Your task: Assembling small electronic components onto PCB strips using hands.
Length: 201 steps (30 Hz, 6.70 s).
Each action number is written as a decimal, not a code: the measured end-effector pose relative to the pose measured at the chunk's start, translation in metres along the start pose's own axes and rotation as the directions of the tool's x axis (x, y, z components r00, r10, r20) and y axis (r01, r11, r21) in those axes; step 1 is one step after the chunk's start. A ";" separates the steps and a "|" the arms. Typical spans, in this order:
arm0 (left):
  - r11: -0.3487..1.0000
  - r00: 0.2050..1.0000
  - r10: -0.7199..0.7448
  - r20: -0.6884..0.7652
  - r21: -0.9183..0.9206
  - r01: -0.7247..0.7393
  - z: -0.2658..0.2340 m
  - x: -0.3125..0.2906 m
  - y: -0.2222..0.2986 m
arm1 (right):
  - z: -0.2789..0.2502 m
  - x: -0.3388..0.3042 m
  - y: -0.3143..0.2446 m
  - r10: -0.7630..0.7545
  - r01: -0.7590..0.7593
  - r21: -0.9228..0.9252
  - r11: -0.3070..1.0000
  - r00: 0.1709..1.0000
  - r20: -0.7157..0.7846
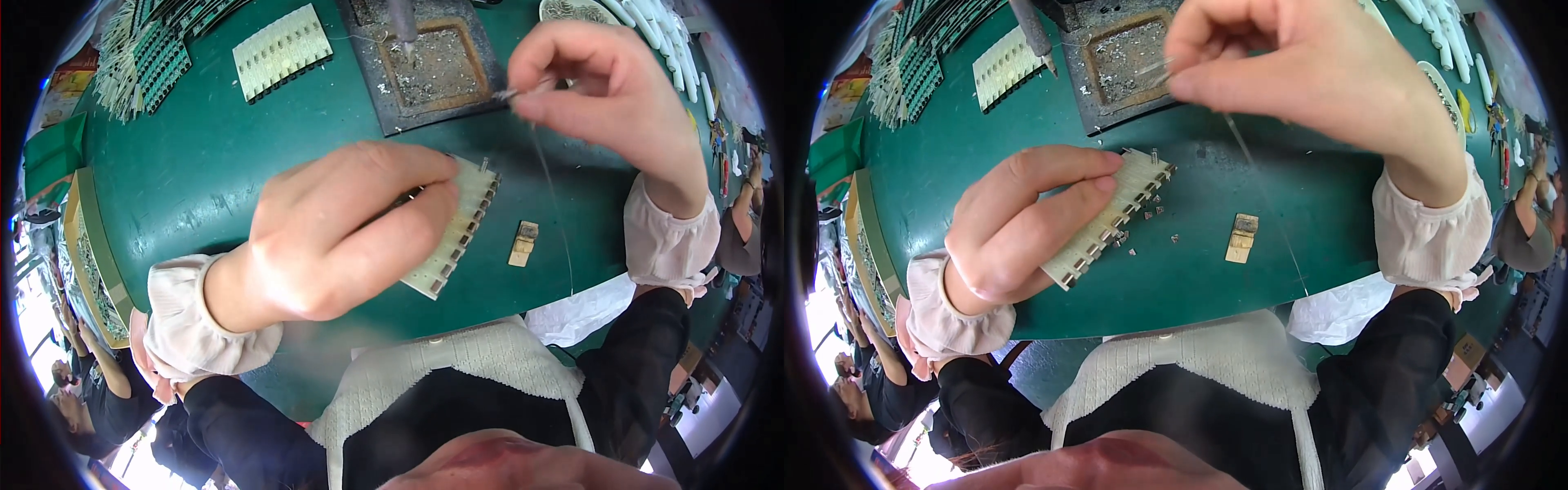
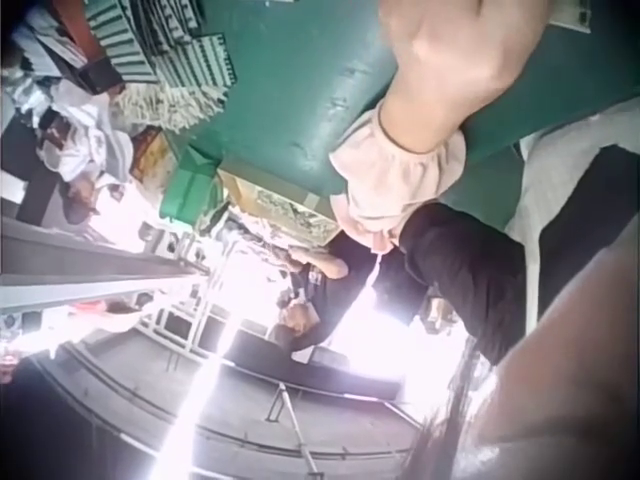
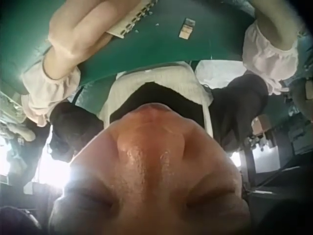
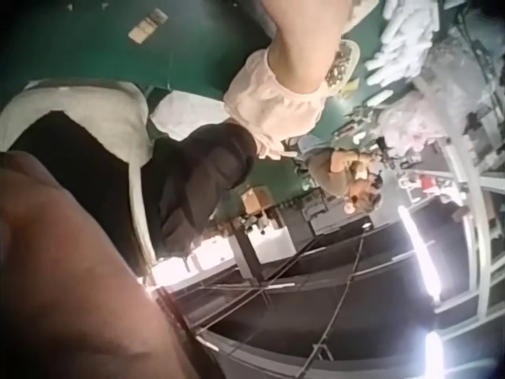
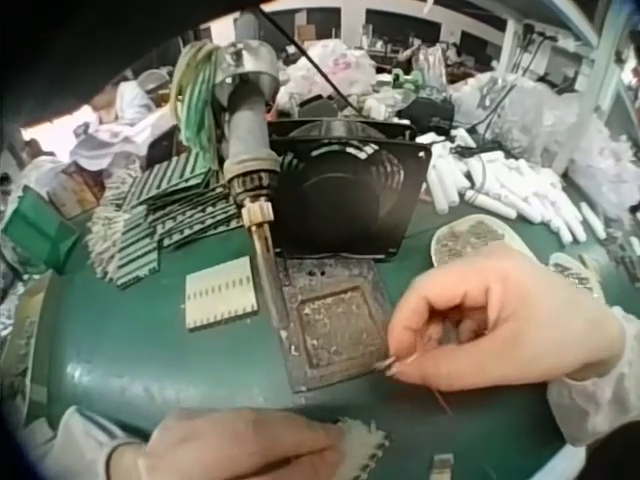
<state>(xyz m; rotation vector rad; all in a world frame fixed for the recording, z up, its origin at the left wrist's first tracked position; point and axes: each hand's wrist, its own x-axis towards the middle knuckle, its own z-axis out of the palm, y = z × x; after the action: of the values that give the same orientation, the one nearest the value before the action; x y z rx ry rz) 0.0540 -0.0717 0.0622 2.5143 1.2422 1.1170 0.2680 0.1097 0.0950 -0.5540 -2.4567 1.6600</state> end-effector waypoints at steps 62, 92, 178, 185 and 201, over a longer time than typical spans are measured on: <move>0.064 0.454 -0.816 0.357 -0.726 0.684 -0.012 0.013 -0.006 | 0.021 0.005 -0.040 0.326 -0.307 0.284 0.908 0.945 -0.022; -0.048 0.491 -0.828 0.272 -0.906 0.421 -0.029 0.003 -0.029 | 0.026 0.007 -0.026 0.034 -0.016 0.110 0.994 0.986 -0.161; 0.996 0.996 0.084 0.002 -0.030 -0.084 -0.007 0.002 -0.002 | 0.018 0.007 -0.008 -0.143 0.140 0.035 0.990 0.977 0.160; 0.995 0.995 0.093 0.025 -0.046 -0.091 -0.009 0.004 -0.001 | 0.018 0.008 -0.010 -0.159 0.165 -0.049 0.985 0.981 0.114; 0.092 0.442 -0.842 0.310 -0.724 0.683 -0.015 0.025 -0.009 | 0.017 0.006 -0.028 0.118 -0.115 0.023 0.993 0.978 -0.171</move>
<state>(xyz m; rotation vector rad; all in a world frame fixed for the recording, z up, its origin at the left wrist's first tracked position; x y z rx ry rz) 0.0480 -0.0511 0.0837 0.7920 1.3728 1.1614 0.2508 0.0879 0.1138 -0.8176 -2.3297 1.5933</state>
